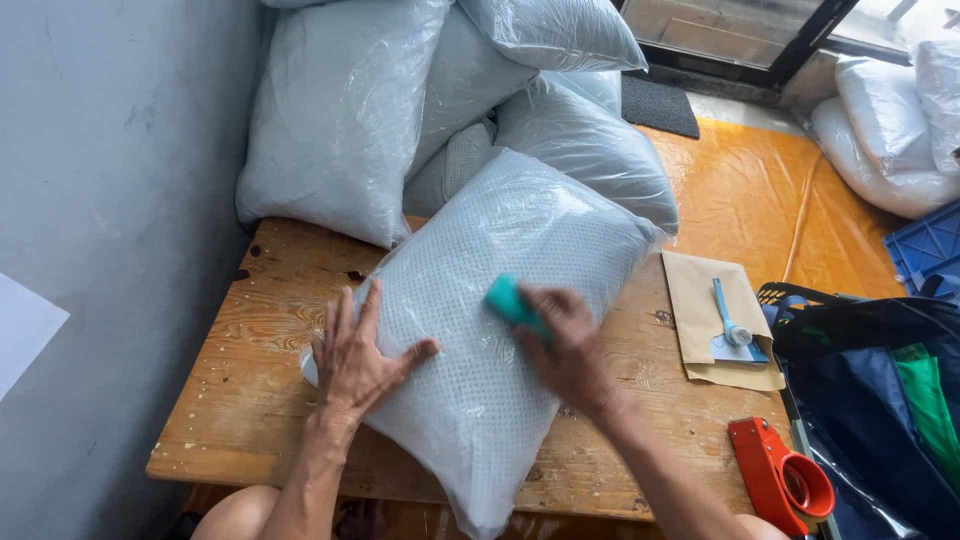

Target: Brushing and smoothing the plastic packaging of a pillow using a handheld brush.

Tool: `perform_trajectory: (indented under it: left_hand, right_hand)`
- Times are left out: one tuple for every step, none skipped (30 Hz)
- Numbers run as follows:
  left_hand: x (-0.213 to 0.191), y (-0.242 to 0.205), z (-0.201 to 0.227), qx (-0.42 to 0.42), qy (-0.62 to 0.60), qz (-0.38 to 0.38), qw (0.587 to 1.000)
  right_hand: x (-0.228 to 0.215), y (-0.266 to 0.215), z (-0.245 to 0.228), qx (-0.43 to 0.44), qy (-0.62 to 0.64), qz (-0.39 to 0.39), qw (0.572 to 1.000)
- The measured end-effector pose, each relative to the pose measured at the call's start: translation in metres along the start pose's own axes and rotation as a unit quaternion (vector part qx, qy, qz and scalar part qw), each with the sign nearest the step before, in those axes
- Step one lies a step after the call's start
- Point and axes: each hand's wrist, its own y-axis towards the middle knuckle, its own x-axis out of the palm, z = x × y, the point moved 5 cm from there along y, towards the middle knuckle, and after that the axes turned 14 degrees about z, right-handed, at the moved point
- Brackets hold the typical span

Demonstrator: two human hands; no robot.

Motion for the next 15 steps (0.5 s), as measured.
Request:
perform_trajectory:
  left_hand:
    - [0.007, -0.004, -0.003, -0.009, 0.031, -0.065, 0.997]
    - [0.013, -0.008, -0.007, -0.019, 0.061, -0.129, 0.99]
    - [0.013, -0.005, -0.008, -0.02, 0.061, -0.129, 0.99]
    - [0.014, -0.004, -0.009, -0.027, 0.062, -0.134, 0.989]
    - [0.014, -0.007, -0.012, -0.034, 0.064, -0.144, 0.987]
    - [0.016, -0.009, -0.011, -0.036, 0.067, -0.149, 0.986]
    - [0.016, -0.007, -0.008, -0.032, 0.056, -0.137, 0.988]
    - [0.015, -0.005, -0.005, -0.028, 0.046, -0.125, 0.991]
    - [0.019, -0.006, -0.008, -0.03, 0.045, -0.122, 0.991]
    - [0.02, -0.007, -0.01, -0.023, 0.037, -0.102, 0.994]
    - [0.021, -0.004, -0.013, -0.013, 0.03, -0.084, 0.996]
    - [0.02, 0.0, -0.016, -0.014, 0.03, -0.083, 0.996]
    - [0.02, 0.0, -0.022, -0.046, 0.0, -0.085, 0.995]
    - [0.019, 0.0, -0.028, -0.079, -0.03, -0.087, 0.993]
    - [0.011, 0.004, -0.025, -0.081, -0.03, -0.088, 0.992]
  right_hand:
    - [0.009, -0.018, -0.028, -0.057, -0.034, -0.06, 0.996]
    - [0.018, -0.037, -0.056, -0.113, -0.068, -0.121, 0.984]
    - [0.017, -0.032, -0.041, -0.113, -0.068, -0.121, 0.984]
    - [0.016, -0.026, -0.025, -0.12, -0.095, -0.107, 0.982]
    - [0.012, -0.026, -0.013, -0.122, -0.123, -0.095, 0.98]
    - [0.01, -0.016, 0.024, -0.117, -0.123, -0.097, 0.981]
    - [0.004, 0.003, 0.066, -0.074, -0.172, -0.029, 0.982]
    - [-0.004, 0.02, 0.107, -0.03, -0.22, 0.04, 0.974]
    - [-0.006, 0.024, 0.107, -0.032, -0.218, 0.038, 0.975]
    - [-0.009, 0.029, 0.113, 0.034, -0.187, 0.045, 0.981]
    - [-0.011, 0.033, 0.119, 0.103, -0.156, 0.053, 0.981]
    - [-0.007, 0.02, 0.081, 0.102, -0.155, 0.053, 0.981]
    - [0.001, 0.006, 0.033, 0.001, -0.112, 0.005, 0.994]
    - [0.008, -0.01, -0.015, -0.101, -0.068, -0.042, 0.992]
    - [0.002, -0.032, -0.048, -0.1, -0.067, -0.043, 0.992]
